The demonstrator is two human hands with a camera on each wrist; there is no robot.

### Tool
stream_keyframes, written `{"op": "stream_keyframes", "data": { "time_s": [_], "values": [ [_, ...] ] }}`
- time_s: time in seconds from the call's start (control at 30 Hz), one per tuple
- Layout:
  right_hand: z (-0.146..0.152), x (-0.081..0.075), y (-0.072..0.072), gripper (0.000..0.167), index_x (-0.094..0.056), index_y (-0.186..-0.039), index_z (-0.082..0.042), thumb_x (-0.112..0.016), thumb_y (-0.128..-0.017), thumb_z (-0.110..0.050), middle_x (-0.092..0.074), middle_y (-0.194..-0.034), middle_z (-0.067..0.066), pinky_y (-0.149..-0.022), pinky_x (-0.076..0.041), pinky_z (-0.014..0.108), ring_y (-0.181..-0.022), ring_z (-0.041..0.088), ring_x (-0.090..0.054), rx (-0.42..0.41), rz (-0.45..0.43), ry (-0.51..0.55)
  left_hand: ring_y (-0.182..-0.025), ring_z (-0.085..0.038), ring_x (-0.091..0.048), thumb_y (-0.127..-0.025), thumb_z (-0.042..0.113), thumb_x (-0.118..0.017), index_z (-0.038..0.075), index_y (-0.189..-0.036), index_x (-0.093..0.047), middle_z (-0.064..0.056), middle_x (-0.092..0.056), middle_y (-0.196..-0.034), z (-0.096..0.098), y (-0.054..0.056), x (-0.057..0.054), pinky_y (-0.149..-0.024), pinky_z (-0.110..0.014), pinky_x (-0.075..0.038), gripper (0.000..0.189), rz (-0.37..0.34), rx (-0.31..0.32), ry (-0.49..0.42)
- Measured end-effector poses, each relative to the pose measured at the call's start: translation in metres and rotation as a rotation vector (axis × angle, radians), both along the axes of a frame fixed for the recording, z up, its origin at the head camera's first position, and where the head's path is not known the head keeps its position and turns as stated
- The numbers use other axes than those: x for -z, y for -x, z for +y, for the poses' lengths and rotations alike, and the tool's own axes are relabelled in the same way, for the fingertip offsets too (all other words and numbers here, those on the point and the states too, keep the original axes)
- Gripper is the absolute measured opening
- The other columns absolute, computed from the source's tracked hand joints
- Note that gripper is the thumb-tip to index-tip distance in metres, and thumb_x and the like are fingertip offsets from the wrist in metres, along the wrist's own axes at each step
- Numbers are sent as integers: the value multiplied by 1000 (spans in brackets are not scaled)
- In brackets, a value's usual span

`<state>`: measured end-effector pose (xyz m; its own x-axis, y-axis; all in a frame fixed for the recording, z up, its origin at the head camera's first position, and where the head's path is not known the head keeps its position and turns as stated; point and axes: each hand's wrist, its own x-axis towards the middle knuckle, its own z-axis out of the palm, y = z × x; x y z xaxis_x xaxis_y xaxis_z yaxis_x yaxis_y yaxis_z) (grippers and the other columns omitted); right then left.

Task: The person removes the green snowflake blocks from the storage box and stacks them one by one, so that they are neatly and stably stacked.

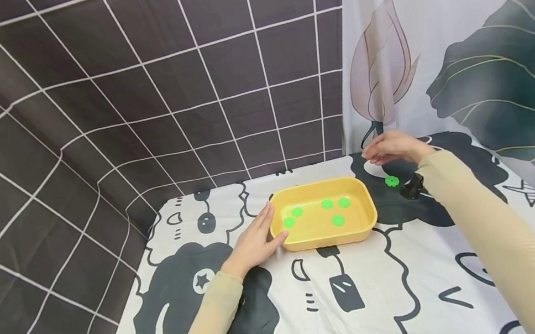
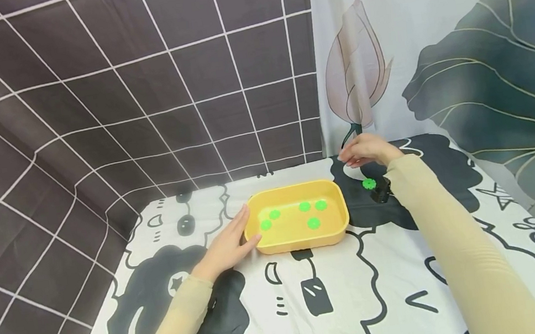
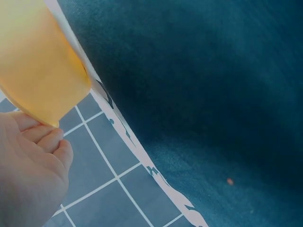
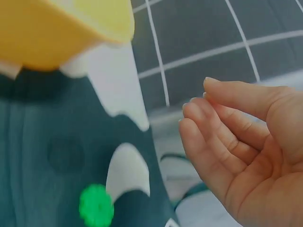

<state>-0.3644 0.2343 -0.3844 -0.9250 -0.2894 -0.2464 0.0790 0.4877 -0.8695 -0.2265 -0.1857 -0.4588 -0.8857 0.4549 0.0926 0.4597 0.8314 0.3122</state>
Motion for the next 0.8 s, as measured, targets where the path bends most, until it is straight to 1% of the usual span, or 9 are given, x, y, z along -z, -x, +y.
{"op": "stream_keyframes", "data": {
  "time_s": [0.17,0.27,0.33,0.4,0.53,0.7,0.8],
  "values": [
    [-26,-6,-1,43,-57,-127,17,-68,-96,-11,-73,-92,4,-77,-60,29,-78,12,-70,-72,19,40,-152,-20,-20,-101,58,-47,6,-160,-23,-6,-17,-167,0,-1,-1,-121,-38,-25,82,-5,-1,-1],
    [-42,-9,-2,42,-58,-126,16,-67,-96,-12,-73,-100,9,-80,-60,31,-80,11,-69,-119,40,16,-152,-20,-20,-101,58,-47,5,-160,-23,-6,-18,-167,0,-1,-1,-121,-38,-25,82,-4,-1,-4],
    [-52,-11,-2,41,-60,-126,14,-67,-96,-13,-73,-104,12,-81,-60,32,-83,13,-69,-150,56,-17,-152,-20,-20,-101,58,-47,5,-160,-23,-6,-18,-167,0,-1,-2,-121,-38,-25,82,-4,-1,-5],
    [-62,-11,-2,41,-61,-126,13,-67,-96,-15,-72,-110,15,-83,-60,34,-88,17,-70,-179,69,-45,-152,-20,-20,-101,58,-47,5,-160,-23,-6,-18,-167,0,-1,-2,-121,-38,-24,82,-7,-2,-4],
    [-82,-11,-2,41,-64,-125,10,-69,-95,-17,-70,-116,20,-86,-59,37,-96,24,-71,-219,77,-89,-152,-21,-20,-101,58,-47,5,-160,-23,-6,-17,-168,0,0,-2,-121,-39,-25,82,-7,-4,5],
    [-100,-9,-5,40,-64,-125,10,-69,-96,-16,-69,-117,24,-88,-59,39,-98,29,-70,-257,78,-136,-152,-22,-21,-101,58,-47,4,-159,-24,-6,-17,-168,1,0,-3,-121,-39,-25,83,-3,-2,1],
    [-108,-8,-8,40,-64,-126,10,-68,-96,-16,-71,-115,21,-90,-58,40,-100,28,-70,-281,82,-157,-152,-21,-21,-101,58,-47,5,-159,-24,-5,-17,-168,1,-1,-2,-121,-39,-25,83,-6,-4,-1]
  ]
}}
